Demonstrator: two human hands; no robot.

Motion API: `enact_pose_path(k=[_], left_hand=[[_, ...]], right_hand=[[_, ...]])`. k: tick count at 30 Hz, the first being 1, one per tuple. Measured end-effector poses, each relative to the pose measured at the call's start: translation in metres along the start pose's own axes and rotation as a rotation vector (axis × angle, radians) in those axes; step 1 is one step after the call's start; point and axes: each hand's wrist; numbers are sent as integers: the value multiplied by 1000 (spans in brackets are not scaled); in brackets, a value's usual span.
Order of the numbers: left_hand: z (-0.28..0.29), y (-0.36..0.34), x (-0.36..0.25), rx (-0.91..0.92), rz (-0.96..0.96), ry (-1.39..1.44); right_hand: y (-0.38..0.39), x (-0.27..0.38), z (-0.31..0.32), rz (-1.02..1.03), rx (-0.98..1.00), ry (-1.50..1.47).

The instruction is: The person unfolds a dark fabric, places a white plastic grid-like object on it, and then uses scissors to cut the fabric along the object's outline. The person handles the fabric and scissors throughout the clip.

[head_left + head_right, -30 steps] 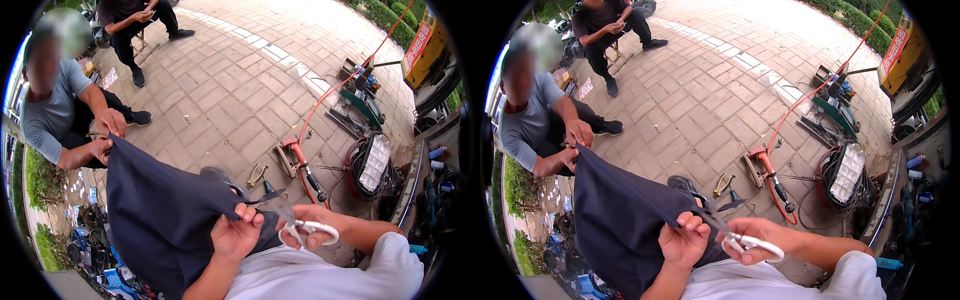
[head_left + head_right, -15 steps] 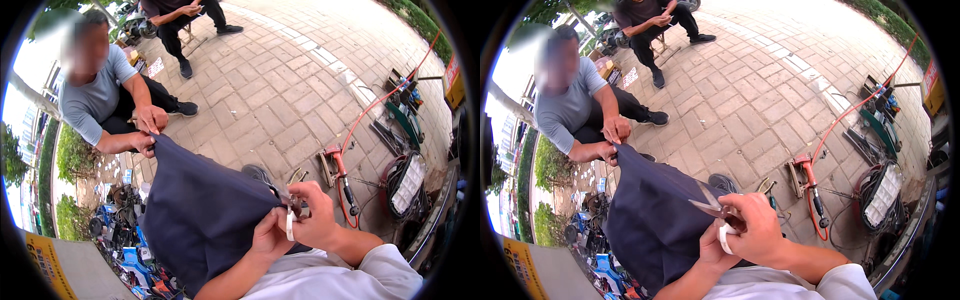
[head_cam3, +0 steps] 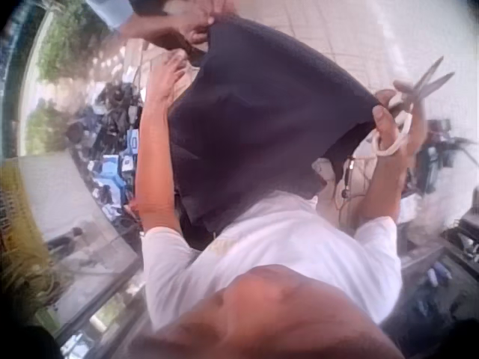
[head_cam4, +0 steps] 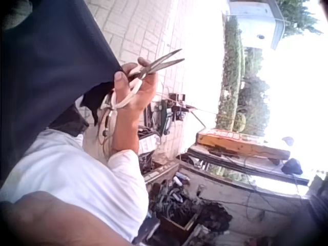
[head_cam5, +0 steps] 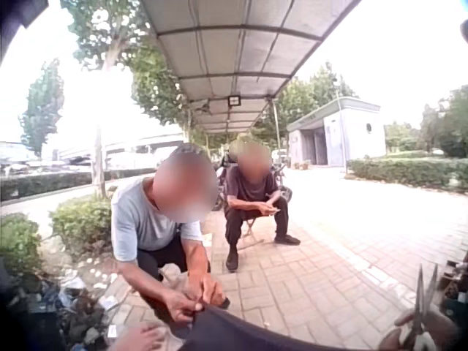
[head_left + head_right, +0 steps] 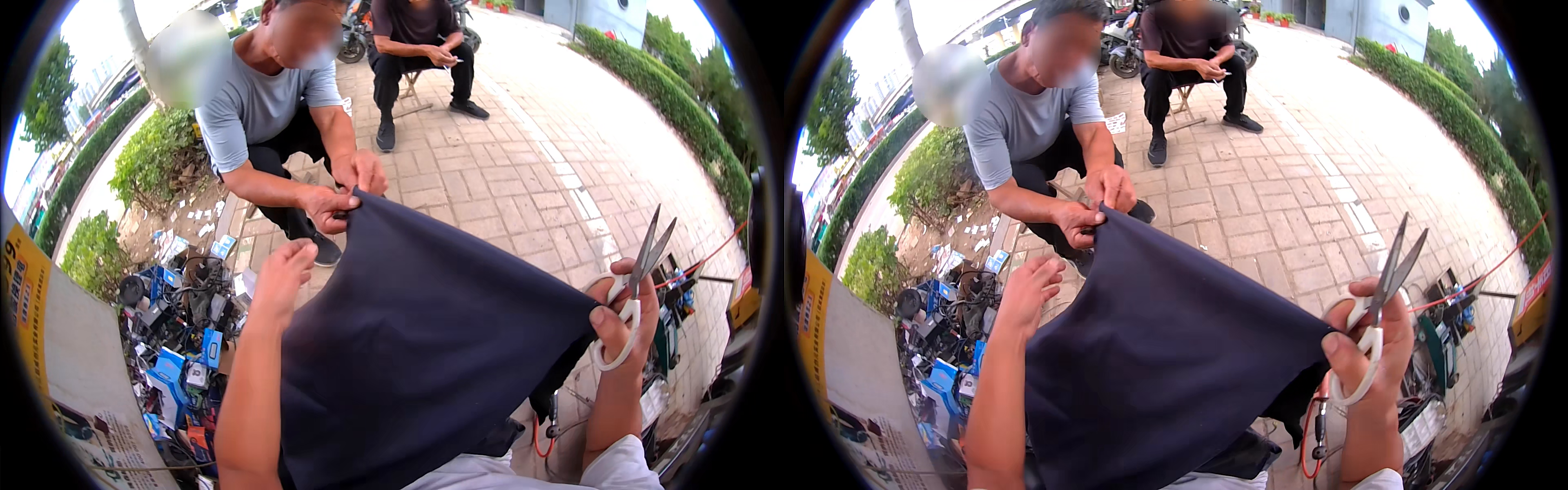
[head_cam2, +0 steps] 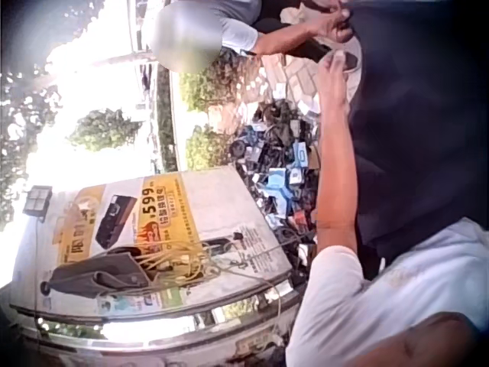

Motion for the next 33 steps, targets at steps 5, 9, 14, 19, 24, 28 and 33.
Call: enact_pose_path(k=[5,9,14,19,24,28,33], left_hand=[[-10,-75,43,325,148,386],[-70,-95,55,387,105,714],[-95,-125,66,496,-26,900],[-131,-131,69,667,18,1115],[-127,-127,63,532,-69,917],[-124,-114,59,400,-4,910],[-124,-101,51,432,142,866]], right_hand=[[-24,32,3,86,-73,58],[-21,39,16,54,-185,121],[-21,49,17,7,-247,18],[-5,58,36,1,-291,172],[5,46,32,-63,-380,130],[8,33,34,-152,-461,102],[8,15,50,-201,-466,57]])
Point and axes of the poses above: each hand's wrist, its own y-axis away from the middle knuckle, its own z-axis out of the back of the hand, x = y × z, and after that the axes turned 14 degrees about -z, right-handed
